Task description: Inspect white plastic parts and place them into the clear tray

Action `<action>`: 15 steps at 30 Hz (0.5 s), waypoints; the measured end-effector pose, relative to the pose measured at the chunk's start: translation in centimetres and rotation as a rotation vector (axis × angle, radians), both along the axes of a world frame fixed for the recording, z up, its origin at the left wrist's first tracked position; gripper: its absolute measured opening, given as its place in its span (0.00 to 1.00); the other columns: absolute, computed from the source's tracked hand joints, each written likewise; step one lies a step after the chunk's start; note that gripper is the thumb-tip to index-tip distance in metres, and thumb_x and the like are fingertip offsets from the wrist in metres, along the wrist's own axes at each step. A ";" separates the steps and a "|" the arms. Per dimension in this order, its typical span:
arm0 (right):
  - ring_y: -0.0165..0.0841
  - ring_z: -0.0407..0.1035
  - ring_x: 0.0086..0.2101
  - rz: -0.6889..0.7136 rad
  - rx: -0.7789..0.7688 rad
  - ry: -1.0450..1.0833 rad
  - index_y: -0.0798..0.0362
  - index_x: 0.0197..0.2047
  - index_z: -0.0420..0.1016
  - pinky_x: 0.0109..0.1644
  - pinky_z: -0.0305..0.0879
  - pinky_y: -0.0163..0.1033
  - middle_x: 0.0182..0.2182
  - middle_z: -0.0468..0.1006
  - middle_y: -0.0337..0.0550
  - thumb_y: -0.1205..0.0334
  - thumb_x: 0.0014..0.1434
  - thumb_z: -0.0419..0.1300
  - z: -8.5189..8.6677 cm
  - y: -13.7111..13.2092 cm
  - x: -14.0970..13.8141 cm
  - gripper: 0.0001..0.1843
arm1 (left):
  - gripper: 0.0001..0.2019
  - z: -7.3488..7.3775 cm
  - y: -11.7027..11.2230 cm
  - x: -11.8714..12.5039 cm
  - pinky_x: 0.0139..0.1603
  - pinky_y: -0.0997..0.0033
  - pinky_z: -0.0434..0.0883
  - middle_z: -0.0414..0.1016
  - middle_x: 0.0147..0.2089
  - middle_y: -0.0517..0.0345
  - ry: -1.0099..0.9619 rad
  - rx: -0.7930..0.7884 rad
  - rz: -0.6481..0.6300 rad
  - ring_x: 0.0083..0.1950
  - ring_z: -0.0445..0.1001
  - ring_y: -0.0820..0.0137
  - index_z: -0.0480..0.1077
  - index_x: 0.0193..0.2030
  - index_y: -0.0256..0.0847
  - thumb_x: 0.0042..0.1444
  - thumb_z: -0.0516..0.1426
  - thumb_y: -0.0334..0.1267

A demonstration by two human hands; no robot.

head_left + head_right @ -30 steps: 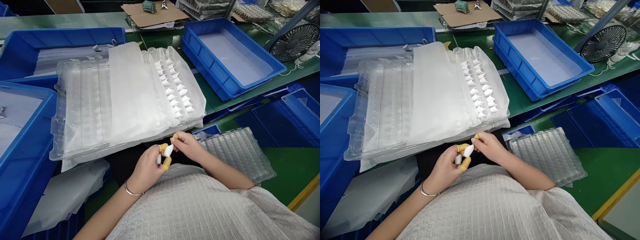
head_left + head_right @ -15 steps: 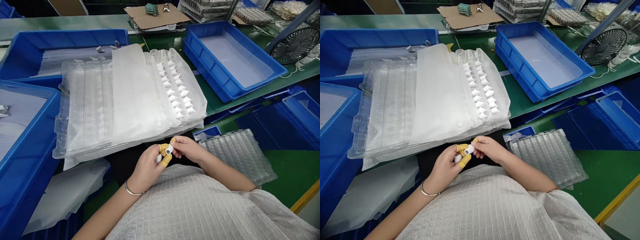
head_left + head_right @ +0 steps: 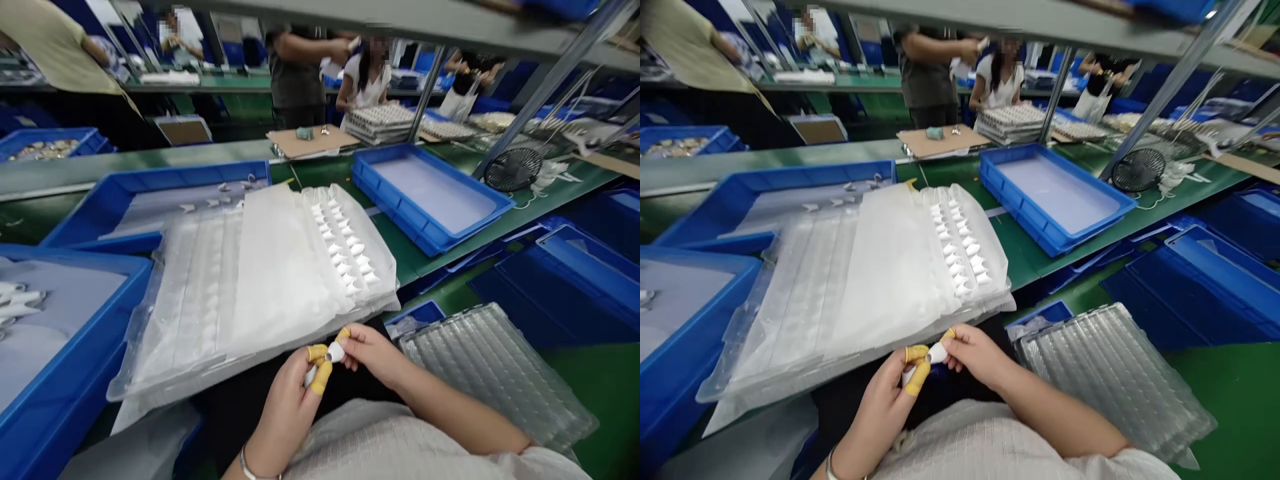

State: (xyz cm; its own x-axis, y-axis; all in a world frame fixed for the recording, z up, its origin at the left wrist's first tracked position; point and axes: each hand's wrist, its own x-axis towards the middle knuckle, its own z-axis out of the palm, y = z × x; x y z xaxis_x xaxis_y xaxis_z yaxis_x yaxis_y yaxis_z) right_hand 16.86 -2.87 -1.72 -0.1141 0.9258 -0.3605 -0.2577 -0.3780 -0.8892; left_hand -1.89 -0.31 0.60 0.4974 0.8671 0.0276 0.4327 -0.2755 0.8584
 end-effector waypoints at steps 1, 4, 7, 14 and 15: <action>0.26 0.63 0.23 0.002 0.036 -0.050 0.56 0.32 0.67 0.27 0.58 0.31 0.24 0.71 0.37 0.42 0.55 0.63 0.1 0.1 0.0 0.23 | 0.09 -0.2 0.1 0.0 0.40 0.66 0.73 0.78 0.39 0.54 -0.007 -0.022 0.026 0.38 0.76 0.65 0.73 0.42 0.42 0.62 0.53 0.42; 0.27 0.63 0.24 0.012 0.131 -0.178 0.55 0.31 0.67 0.29 0.59 0.32 0.24 0.70 0.37 0.47 0.58 0.61 0.6 0.2 0.1 0.19 | 0.10 -0.9 0.4 0.1 0.38 0.66 0.73 0.77 0.35 0.55 -0.047 -0.115 0.063 0.36 0.76 0.63 0.73 0.41 0.43 0.59 0.55 0.45; 0.29 0.65 0.26 0.032 0.202 -0.331 0.54 0.29 0.66 0.32 0.60 0.34 0.24 0.70 0.37 0.58 0.60 0.58 1.2 -0.1 0.2 0.11 | 0.10 -1.3 0.3 0.5 0.36 0.68 0.71 0.76 0.33 0.57 -0.114 -0.233 0.087 0.35 0.75 0.64 0.72 0.38 0.43 0.55 0.57 0.46; 0.32 0.66 0.32 0.108 0.318 -0.743 0.53 0.27 0.66 0.35 0.57 0.34 0.28 0.71 0.36 0.65 0.59 0.58 2.7 -1.0 0.6 0.09 | 0.09 -1.2 0.2 0.7 0.31 0.71 0.64 0.70 0.27 0.62 0.010 -0.214 0.048 0.28 0.66 0.69 0.67 0.30 0.43 0.53 0.55 0.45; 0.32 0.66 0.32 0.118 0.313 -0.756 0.53 0.27 0.66 0.35 0.57 0.34 0.28 0.71 0.36 0.65 0.59 0.58 2.8 -1.0 0.5 0.09 | 0.08 -1.3 0.2 0.6 0.30 0.71 0.63 0.69 0.26 0.62 0.044 -0.188 0.043 0.27 0.65 0.69 0.66 0.29 0.43 0.53 0.55 0.44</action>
